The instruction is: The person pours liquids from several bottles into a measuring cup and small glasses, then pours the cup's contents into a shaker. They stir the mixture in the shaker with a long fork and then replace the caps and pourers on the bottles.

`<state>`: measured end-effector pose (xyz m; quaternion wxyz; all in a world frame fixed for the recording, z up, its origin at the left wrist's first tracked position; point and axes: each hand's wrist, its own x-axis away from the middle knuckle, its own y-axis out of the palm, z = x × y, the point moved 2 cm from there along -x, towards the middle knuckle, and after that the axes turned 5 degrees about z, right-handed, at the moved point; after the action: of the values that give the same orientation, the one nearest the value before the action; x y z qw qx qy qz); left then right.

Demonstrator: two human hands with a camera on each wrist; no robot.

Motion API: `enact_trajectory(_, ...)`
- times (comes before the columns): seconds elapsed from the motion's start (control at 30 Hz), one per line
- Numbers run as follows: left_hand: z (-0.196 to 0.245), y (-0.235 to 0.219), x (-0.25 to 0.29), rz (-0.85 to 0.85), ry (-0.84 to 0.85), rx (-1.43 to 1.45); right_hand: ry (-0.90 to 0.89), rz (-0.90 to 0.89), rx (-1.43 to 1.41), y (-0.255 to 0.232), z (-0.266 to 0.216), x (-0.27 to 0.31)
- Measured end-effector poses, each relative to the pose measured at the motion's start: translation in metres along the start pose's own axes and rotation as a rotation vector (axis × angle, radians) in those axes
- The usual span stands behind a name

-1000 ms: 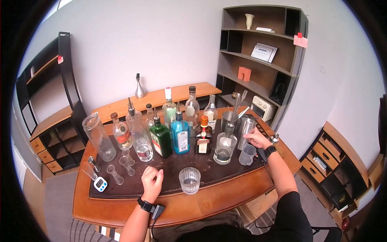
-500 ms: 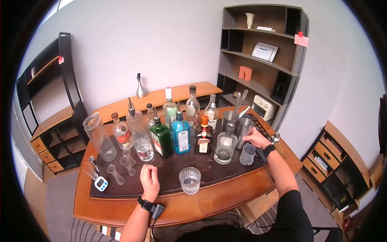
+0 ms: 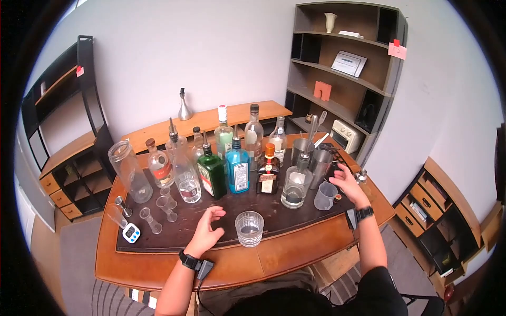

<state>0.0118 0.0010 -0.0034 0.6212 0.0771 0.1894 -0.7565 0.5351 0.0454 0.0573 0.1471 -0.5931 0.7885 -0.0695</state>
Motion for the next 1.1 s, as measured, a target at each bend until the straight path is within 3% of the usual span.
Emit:
enact_trajectory(0.13,0.007,0.009,0.000,-0.217,-0.089,0.053,-0.164,0.081,0.260,0.020,0.008,0.045)
enact_trajectory(0.23,0.009,0.021,-0.001,-0.274,-0.097,0.125,-0.244,0.155,0.394,0.038,0.007,0.059)
enact_trajectory(0.4,-0.004,0.040,-0.001,-0.300,-0.093,0.166,-0.286,0.282,0.269,0.044,0.034,0.049)
enact_trajectory(0.5,0.010,0.049,-0.001,-0.305,-0.097,0.095,-0.293,0.333,0.191,0.045,0.029,0.059)
enact_trajectory(0.57,0.005,0.053,0.001,-0.271,-0.100,0.107,-0.293,0.302,0.174,0.052,0.005,0.080)
enact_trajectory(0.7,0.005,0.055,-0.001,-0.240,-0.110,0.101,-0.254,-0.025,-0.059,0.079,-0.032,0.118)
enact_trajectory(0.8,0.003,0.056,0.000,-0.222,-0.132,0.167,-0.230,-0.171,-0.118,0.110,-0.043,0.121)
enact_trajectory(0.97,0.004,0.042,-0.001,-0.076,-0.096,0.254,-0.301,-0.263,-0.086,0.172,-0.043,0.099)
enact_trajectory(1.1,0.013,0.010,-0.010,0.152,-0.031,0.324,-0.373,-0.308,-0.025,0.228,-0.044,0.080)
